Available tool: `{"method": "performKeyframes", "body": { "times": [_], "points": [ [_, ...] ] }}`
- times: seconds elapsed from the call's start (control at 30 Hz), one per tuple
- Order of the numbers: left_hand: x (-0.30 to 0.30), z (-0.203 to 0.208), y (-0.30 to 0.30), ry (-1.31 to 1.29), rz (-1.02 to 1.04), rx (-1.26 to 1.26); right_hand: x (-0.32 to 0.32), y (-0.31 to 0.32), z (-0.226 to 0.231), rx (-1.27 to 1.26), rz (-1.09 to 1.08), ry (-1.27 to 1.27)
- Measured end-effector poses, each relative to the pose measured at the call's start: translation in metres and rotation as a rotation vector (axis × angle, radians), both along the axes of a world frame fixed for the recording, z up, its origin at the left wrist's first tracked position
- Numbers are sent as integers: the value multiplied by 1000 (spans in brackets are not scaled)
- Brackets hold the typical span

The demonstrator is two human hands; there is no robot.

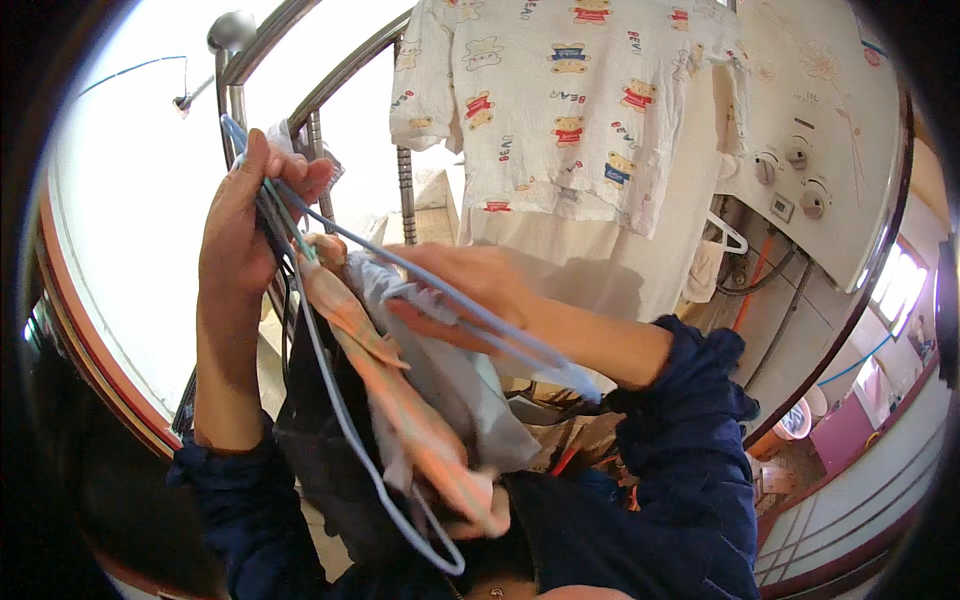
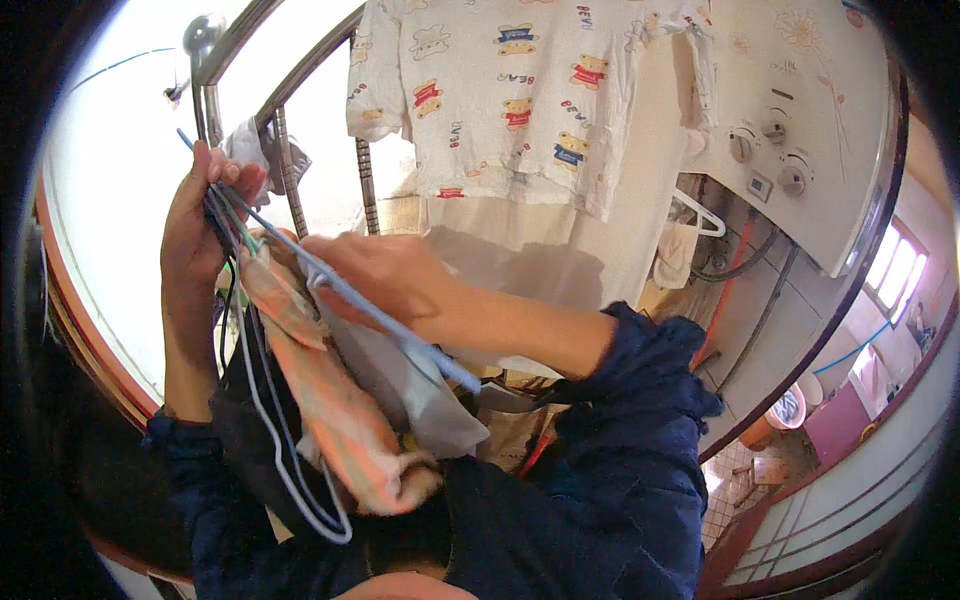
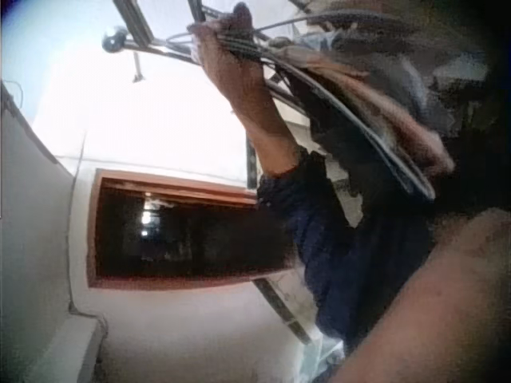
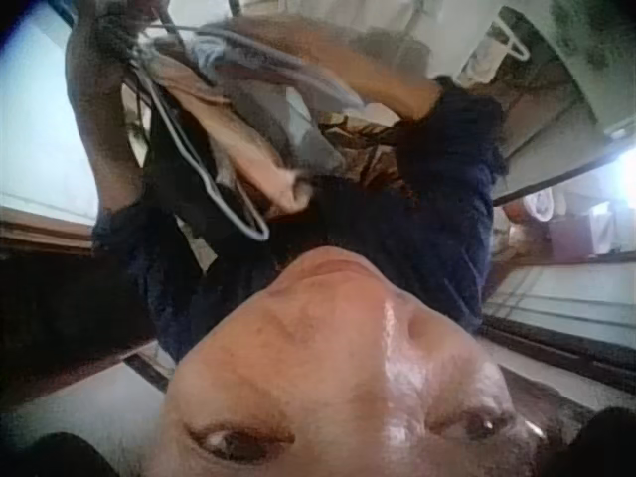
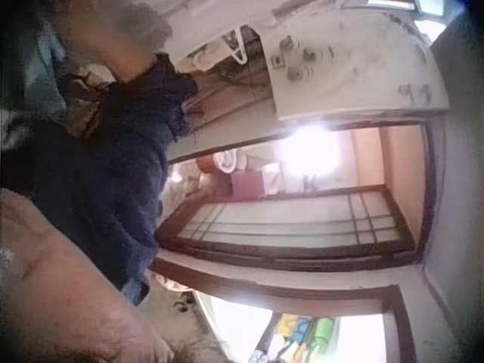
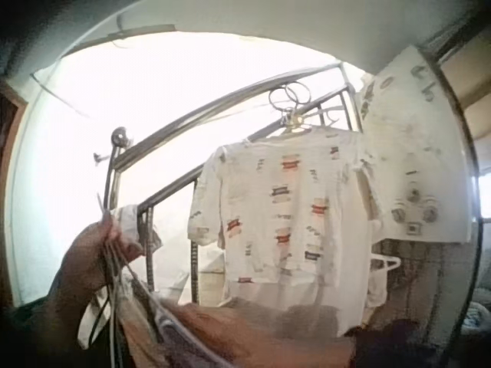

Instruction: The person sorts a pile of clothes on a bed, places several items on hangers, and hangs them on a clothes rack. The person also moves around the room to retrieve and hang additional garments.

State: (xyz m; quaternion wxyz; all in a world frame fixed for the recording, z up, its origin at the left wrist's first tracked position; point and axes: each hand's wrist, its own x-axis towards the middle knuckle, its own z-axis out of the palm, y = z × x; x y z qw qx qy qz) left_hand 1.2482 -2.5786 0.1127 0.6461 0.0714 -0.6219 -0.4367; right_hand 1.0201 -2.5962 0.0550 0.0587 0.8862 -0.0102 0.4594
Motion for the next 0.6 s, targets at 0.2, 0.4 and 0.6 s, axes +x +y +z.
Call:
{"method": "performKeyframes", "body": {
  "times": [0.2,0.4,0.6],
  "points": [
    [35,12,7,113,334,31,-22,-14,6,420,46,409],
    [25,41,7,124,684,-161,-60,-47,7,-37,-176,329],
    [18,38,33,53,990,-232,-70,-57,17,883,-3,27]
  ]
}}
